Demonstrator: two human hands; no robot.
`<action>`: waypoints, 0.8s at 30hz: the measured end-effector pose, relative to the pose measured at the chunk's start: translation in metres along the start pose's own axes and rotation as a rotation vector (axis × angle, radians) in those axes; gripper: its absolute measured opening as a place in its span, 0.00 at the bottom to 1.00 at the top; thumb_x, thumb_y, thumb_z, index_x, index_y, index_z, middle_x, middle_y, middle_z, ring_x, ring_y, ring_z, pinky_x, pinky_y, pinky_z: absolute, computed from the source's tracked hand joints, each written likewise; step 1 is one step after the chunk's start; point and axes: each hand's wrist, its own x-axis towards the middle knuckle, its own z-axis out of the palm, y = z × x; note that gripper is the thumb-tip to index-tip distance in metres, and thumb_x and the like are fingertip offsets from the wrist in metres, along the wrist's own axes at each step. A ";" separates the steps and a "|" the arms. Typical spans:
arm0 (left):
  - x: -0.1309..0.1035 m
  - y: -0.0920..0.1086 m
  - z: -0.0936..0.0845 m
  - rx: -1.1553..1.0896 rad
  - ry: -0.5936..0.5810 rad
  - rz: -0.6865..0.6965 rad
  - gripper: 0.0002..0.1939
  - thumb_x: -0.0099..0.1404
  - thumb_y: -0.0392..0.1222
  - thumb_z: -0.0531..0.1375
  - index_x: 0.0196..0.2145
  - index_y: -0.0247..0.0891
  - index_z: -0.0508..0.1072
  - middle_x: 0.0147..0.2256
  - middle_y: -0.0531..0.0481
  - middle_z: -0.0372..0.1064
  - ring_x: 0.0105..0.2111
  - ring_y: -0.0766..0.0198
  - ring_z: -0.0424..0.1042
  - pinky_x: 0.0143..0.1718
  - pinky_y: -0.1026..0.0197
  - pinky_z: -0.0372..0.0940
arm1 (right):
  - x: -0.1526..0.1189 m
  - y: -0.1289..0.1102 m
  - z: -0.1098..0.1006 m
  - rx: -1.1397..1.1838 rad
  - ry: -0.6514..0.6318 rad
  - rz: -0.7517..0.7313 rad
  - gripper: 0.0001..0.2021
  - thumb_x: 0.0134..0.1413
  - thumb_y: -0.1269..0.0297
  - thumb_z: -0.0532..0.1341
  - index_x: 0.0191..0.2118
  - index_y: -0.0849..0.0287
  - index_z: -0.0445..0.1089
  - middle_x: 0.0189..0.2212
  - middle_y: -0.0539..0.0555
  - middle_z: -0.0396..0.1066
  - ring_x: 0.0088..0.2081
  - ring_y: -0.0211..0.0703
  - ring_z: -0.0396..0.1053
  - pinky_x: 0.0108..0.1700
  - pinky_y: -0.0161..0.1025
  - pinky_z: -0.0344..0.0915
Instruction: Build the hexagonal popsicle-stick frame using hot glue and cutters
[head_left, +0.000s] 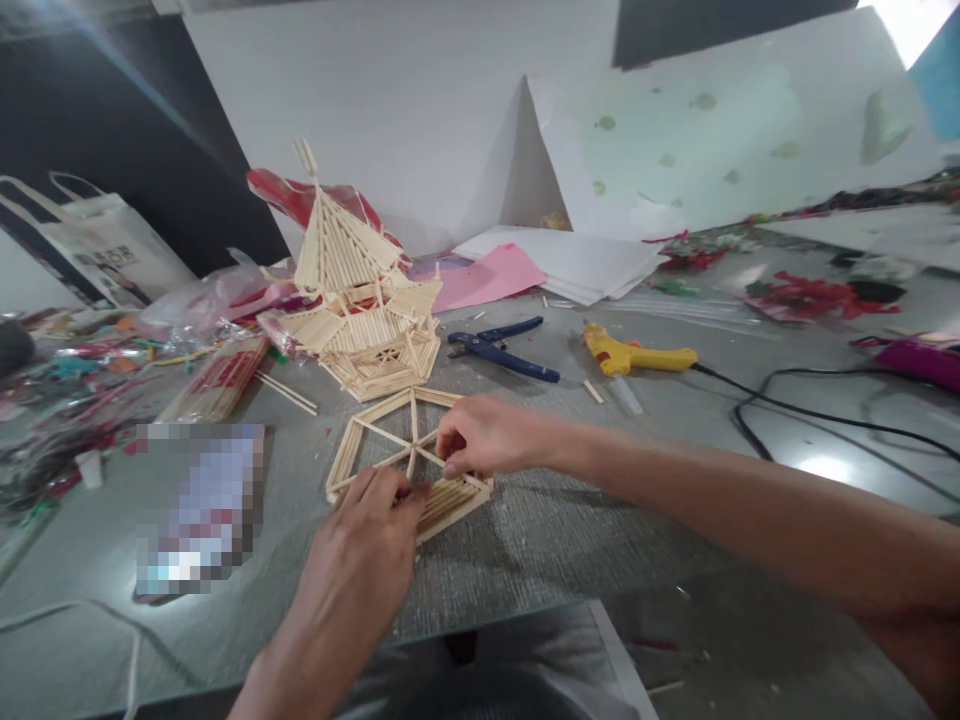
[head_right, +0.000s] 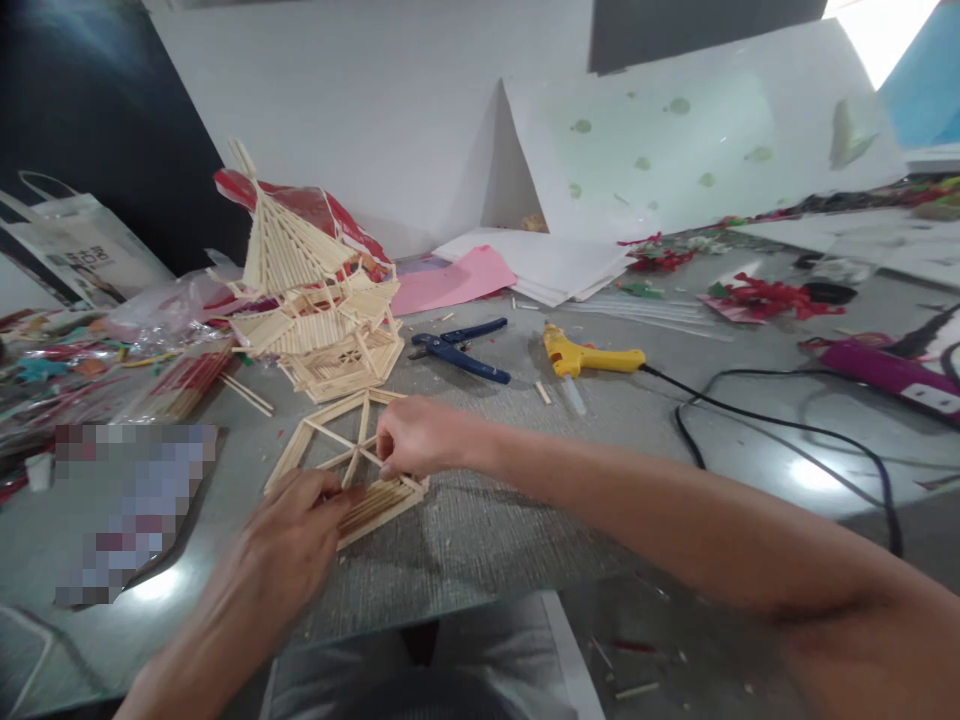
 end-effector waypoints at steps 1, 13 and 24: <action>0.000 -0.002 -0.002 -0.029 0.006 0.008 0.15 0.63 0.32 0.46 0.37 0.39 0.72 0.34 0.47 0.66 0.36 0.60 0.66 0.35 0.56 0.67 | -0.001 0.000 0.000 -0.023 0.034 -0.010 0.09 0.45 0.66 0.64 0.35 0.64 0.74 0.25 0.51 0.72 0.26 0.33 0.66 0.27 0.30 0.54; -0.050 -0.019 -0.025 -0.022 0.179 -0.023 0.15 0.64 0.39 0.52 0.49 0.39 0.67 0.40 0.47 0.68 0.41 0.62 0.69 0.41 0.61 0.66 | -0.041 -0.032 -0.002 -0.459 0.126 -0.383 0.07 0.55 0.70 0.55 0.34 0.65 0.71 0.33 0.56 0.69 0.37 0.41 0.64 0.40 0.37 0.58; -0.040 -0.009 -0.013 0.064 0.207 0.021 0.18 0.60 0.38 0.57 0.49 0.40 0.66 0.44 0.44 0.68 0.44 0.55 0.67 0.42 0.51 0.66 | -0.042 -0.031 0.035 -0.936 0.232 -0.536 0.09 0.56 0.75 0.51 0.33 0.65 0.68 0.29 0.56 0.66 0.32 0.45 0.61 0.33 0.42 0.55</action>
